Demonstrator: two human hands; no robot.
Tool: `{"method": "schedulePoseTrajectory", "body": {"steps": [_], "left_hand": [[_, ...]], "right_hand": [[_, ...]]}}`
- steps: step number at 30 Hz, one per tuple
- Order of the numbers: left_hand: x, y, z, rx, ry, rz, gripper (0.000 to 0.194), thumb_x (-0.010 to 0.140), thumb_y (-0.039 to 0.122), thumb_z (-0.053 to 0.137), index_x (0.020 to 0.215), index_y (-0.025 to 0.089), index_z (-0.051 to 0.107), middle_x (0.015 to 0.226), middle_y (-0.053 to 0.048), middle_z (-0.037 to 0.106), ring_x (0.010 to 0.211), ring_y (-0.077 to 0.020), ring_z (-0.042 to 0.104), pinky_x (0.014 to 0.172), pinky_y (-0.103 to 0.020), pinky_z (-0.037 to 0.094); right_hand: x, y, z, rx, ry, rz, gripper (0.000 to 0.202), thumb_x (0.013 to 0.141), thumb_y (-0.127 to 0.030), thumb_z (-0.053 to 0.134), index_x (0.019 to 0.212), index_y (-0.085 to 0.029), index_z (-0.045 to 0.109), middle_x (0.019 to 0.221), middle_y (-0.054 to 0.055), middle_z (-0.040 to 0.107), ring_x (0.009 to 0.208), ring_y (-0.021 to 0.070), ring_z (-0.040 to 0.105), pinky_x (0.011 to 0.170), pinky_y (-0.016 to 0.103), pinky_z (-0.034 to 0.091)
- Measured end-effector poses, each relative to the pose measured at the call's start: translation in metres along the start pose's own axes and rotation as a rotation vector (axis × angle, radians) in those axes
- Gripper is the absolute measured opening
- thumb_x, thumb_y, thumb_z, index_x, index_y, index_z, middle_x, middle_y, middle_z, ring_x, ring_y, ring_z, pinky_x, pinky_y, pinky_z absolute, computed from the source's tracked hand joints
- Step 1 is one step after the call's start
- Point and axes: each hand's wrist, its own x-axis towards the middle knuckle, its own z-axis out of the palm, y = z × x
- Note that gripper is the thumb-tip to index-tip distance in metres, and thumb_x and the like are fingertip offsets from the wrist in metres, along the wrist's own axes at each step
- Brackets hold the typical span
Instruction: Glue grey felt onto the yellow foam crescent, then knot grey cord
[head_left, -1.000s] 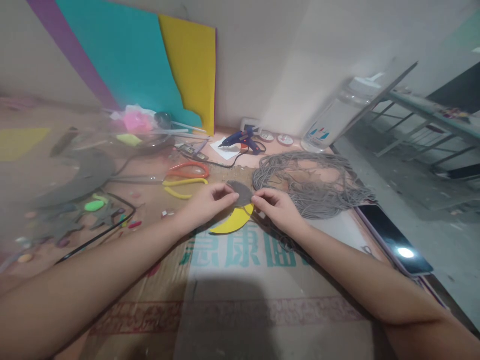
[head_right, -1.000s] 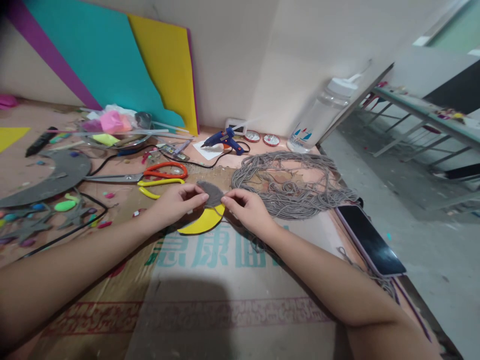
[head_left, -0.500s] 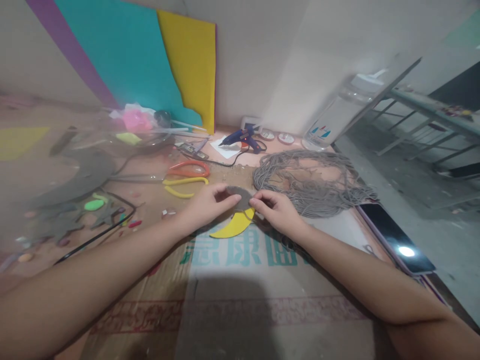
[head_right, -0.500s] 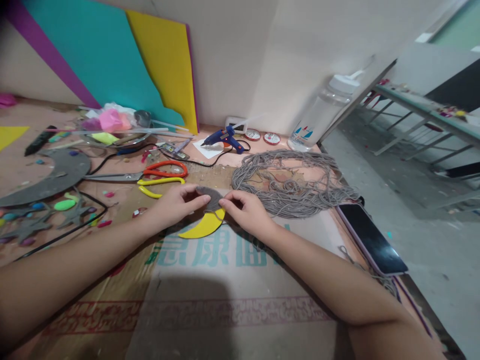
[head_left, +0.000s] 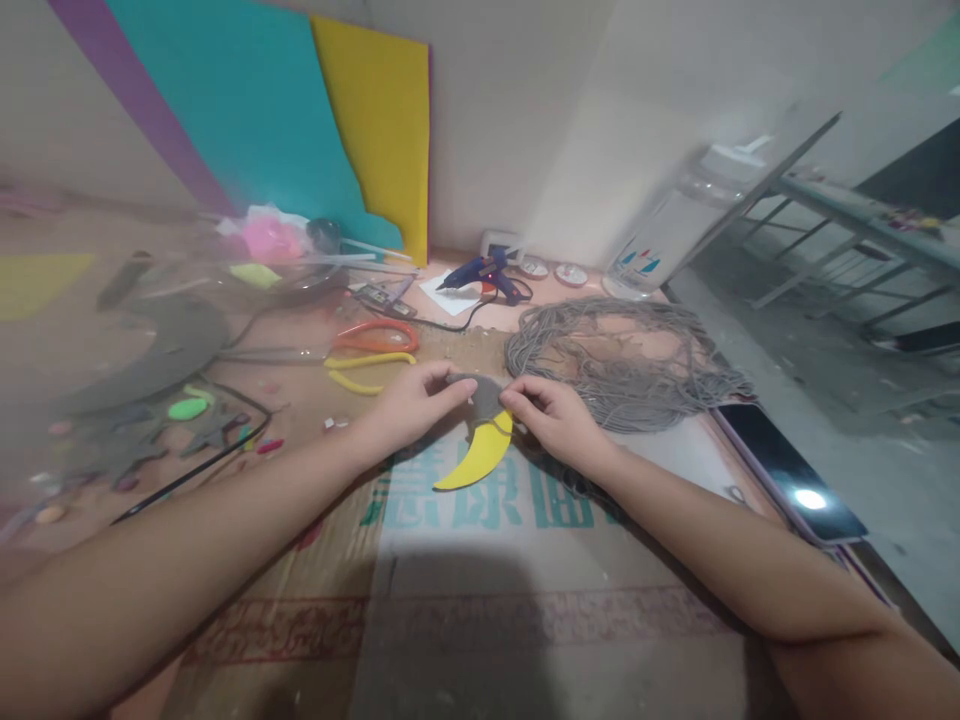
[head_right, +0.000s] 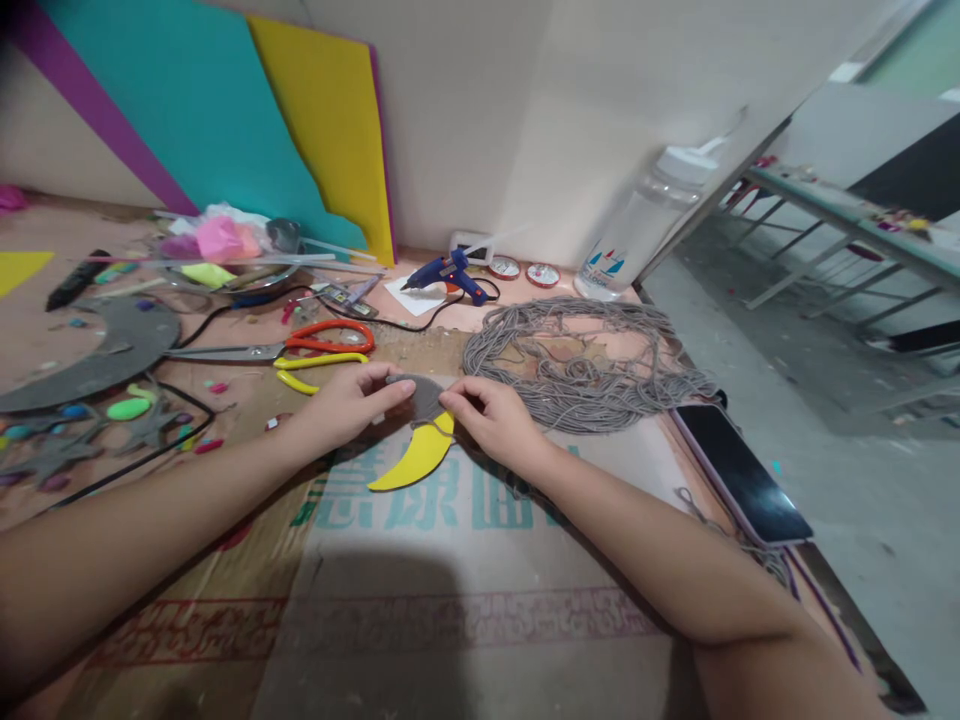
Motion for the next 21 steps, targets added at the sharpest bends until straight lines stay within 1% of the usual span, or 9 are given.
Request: {"method": "schedulePoseTrajectory", "body": {"steps": [3, 6, 8, 10, 12, 13, 16, 18, 21], "left_hand": [[0.000, 0.001, 0.000, -0.011, 0.001, 0.028, 0.038, 0.084, 0.052, 0.056, 0.072, 0.016, 0.060, 0.063, 0.000, 0.060, 0.056, -0.0121, 0.051, 0.053, -0.023, 0.040], [0.000, 0.001, 0.000, -0.023, -0.002, 0.024, 0.035, 0.082, 0.051, 0.060, 0.075, 0.017, 0.062, 0.060, 0.001, 0.059, 0.056, -0.0127, 0.051, 0.051, -0.022, 0.039], [0.001, 0.001, 0.000, -0.036, 0.034, 0.018, 0.033, 0.081, 0.050, 0.062, 0.077, 0.017, 0.061, 0.060, 0.001, 0.059, 0.055, -0.0124, 0.050, 0.049, -0.021, 0.038], [0.002, 0.002, 0.000, -0.052, 0.111, 0.033, 0.031, 0.080, 0.048, 0.063, 0.076, 0.017, 0.060, 0.062, 0.001, 0.059, 0.056, -0.0124, 0.051, 0.051, -0.021, 0.039], [0.003, 0.005, -0.001, -0.078, 0.192, 0.057, 0.030, 0.080, 0.045, 0.063, 0.073, 0.016, 0.059, 0.062, 0.001, 0.058, 0.058, -0.0122, 0.052, 0.053, -0.022, 0.040], [0.003, 0.006, -0.001, -0.097, 0.227, 0.063, 0.030, 0.080, 0.044, 0.063, 0.071, 0.016, 0.058, 0.061, 0.002, 0.057, 0.058, -0.0119, 0.051, 0.053, -0.022, 0.039], [0.004, 0.008, -0.001, -0.149, 0.297, 0.042, 0.029, 0.080, 0.042, 0.062, 0.069, 0.017, 0.054, 0.057, 0.003, 0.053, 0.053, -0.0107, 0.048, 0.050, -0.021, 0.036], [0.004, 0.007, -0.001, -0.178, 0.300, 0.023, 0.029, 0.082, 0.042, 0.061, 0.070, 0.017, 0.053, 0.056, 0.003, 0.053, 0.051, -0.0103, 0.046, 0.048, -0.021, 0.035], [0.005, 0.002, 0.000, -0.257, 0.268, 0.020, 0.029, 0.083, 0.043, 0.061, 0.073, 0.017, 0.052, 0.057, 0.003, 0.053, 0.050, -0.0097, 0.047, 0.048, -0.021, 0.036]], "right_hand": [[-0.001, 0.001, 0.000, -0.008, 0.006, -0.005, 0.029, 0.090, -0.040, 0.053, 0.074, -0.017, 0.061, 0.060, -0.002, 0.054, 0.055, 0.0101, 0.046, 0.055, 0.022, 0.036], [0.000, 0.002, -0.002, -0.003, 0.008, 0.000, 0.029, 0.090, -0.040, 0.053, 0.076, -0.017, 0.061, 0.061, -0.002, 0.054, 0.056, 0.0102, 0.048, 0.056, 0.022, 0.037], [0.001, 0.000, -0.005, 0.000, -0.015, -0.004, 0.030, 0.091, -0.041, 0.051, 0.078, -0.017, 0.062, 0.063, -0.002, 0.055, 0.058, 0.0104, 0.049, 0.058, 0.022, 0.039], [0.002, -0.003, -0.009, 0.007, -0.057, 0.021, 0.028, 0.089, -0.042, 0.054, 0.085, -0.016, 0.065, 0.067, -0.001, 0.058, 0.059, 0.0107, 0.050, 0.059, 0.023, 0.040], [0.003, -0.007, -0.013, 0.022, -0.138, 0.078, 0.028, 0.084, -0.042, 0.062, 0.093, -0.016, 0.066, 0.070, -0.001, 0.063, 0.060, 0.0111, 0.052, 0.058, 0.023, 0.041], [0.003, -0.010, -0.015, 0.028, -0.194, 0.111, 0.028, 0.081, -0.041, 0.065, 0.094, -0.016, 0.067, 0.071, 0.000, 0.064, 0.060, 0.0112, 0.054, 0.057, 0.023, 0.041], [0.001, -0.018, -0.023, -0.002, -0.352, 0.156, 0.021, 0.083, -0.037, 0.064, 0.084, -0.016, 0.068, 0.067, 0.000, 0.066, 0.058, 0.0113, 0.057, 0.056, 0.023, 0.042], [-0.002, -0.025, -0.030, -0.079, -0.422, 0.120, 0.020, 0.087, -0.035, 0.061, 0.083, -0.017, 0.070, 0.070, 0.000, 0.069, 0.061, 0.0120, 0.060, 0.059, 0.023, 0.044], [-0.005, -0.034, -0.043, -0.261, -0.531, 0.022, 0.020, 0.089, -0.033, 0.060, 0.090, -0.019, 0.074, 0.081, 0.001, 0.074, 0.070, 0.0134, 0.065, 0.065, 0.023, 0.045]]}}
